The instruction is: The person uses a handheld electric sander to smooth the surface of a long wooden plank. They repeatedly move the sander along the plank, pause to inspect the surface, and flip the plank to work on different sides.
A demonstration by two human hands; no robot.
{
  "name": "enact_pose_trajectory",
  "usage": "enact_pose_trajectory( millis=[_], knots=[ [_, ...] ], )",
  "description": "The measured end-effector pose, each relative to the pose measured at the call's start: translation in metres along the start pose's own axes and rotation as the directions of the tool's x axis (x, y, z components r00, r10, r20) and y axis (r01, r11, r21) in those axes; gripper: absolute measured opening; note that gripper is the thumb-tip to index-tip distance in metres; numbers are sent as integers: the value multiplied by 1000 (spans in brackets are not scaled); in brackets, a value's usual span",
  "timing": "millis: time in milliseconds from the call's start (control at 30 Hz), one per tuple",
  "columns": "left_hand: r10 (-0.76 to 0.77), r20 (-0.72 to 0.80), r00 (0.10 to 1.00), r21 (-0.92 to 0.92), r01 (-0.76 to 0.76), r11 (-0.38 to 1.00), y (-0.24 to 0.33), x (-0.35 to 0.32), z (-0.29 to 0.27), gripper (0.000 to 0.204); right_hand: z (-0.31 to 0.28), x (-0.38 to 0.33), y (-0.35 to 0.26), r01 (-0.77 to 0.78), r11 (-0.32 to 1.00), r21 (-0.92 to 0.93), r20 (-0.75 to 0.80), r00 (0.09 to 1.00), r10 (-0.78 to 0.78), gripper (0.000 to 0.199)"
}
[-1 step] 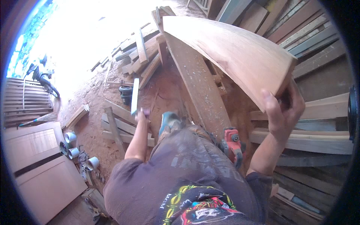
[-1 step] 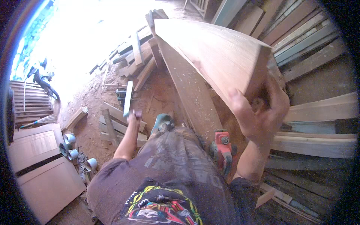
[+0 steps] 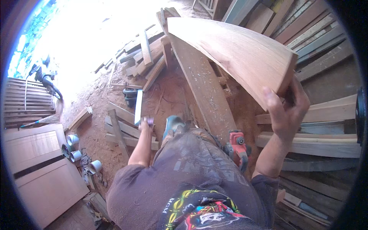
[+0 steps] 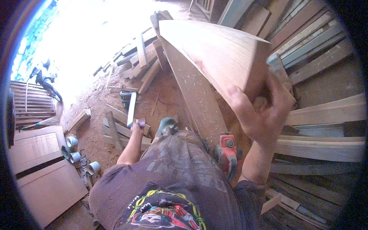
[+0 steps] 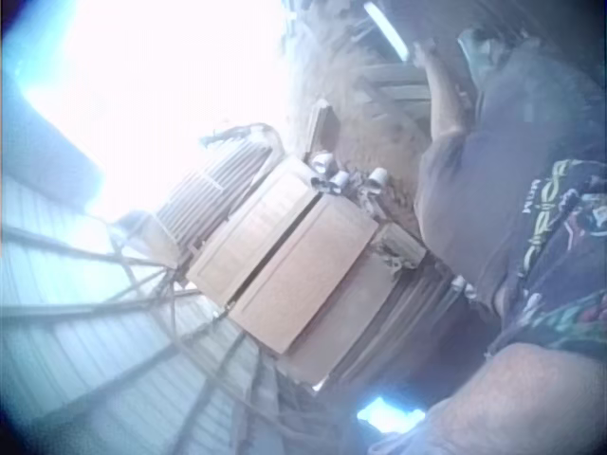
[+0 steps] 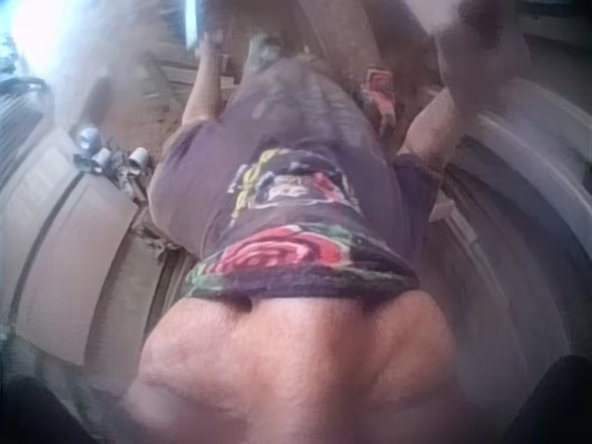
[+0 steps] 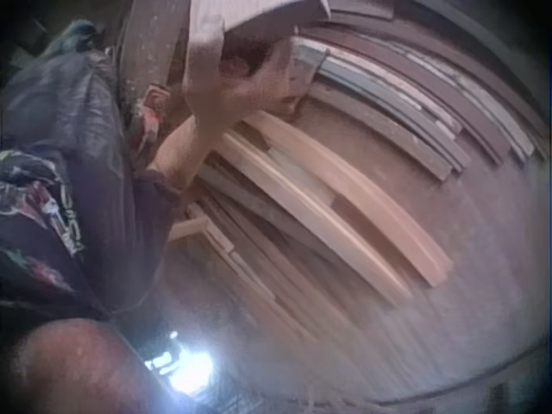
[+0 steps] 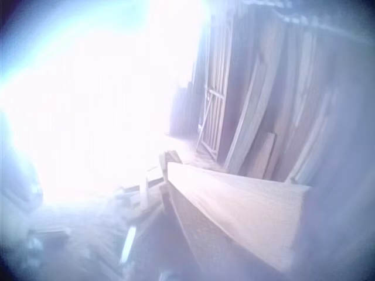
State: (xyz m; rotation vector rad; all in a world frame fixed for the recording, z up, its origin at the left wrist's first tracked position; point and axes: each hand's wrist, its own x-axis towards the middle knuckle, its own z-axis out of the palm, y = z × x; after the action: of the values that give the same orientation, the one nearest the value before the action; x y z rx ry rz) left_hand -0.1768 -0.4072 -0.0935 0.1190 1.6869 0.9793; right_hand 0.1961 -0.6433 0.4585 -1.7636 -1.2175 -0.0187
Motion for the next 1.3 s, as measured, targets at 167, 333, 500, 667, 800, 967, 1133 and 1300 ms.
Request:
enact_pose_trajectory(
  millis=[167,333,500,667,800,967,1133,1300],
  knots=[
    [-194,-373,907,-220,117,968,-29,44,-175,49,17,-3,-10,-8,979,206,2,1000,7,40],
    [-261,-319,911,-135,229,964,-31,0,-138,19,22,-20,-14,107,994,-37,-8,994,-108,37],
    [-36,-65,997,31,38,999,-1,-3,-99,12,29,-31,-15,20,998,66,35,999,-22,36],
    [52,82,995,40,-55,998,18,-31,-55,20,28,-37,-16,51,998,45,-5,999,-51,37],
    [29,53,998,113,-35,993,19,-32,-60,19,33,-36,-17,95,993,69,-72,993,-90,36],
    [-22,-32,999,125,26,992,-10,-8,-94,23,39,-37,-18,66,996,65,-40,997,-64,39],
    [-125,-39,991,100,128,987,-21,-12,-99,11,37,-39,-16,71,996,63,-41,997,-68,40],
    [-114,-53,992,169,122,978,-16,-33,-88,9,43,-39,-13,109,993,47,-64,992,-105,36]
  ],
)
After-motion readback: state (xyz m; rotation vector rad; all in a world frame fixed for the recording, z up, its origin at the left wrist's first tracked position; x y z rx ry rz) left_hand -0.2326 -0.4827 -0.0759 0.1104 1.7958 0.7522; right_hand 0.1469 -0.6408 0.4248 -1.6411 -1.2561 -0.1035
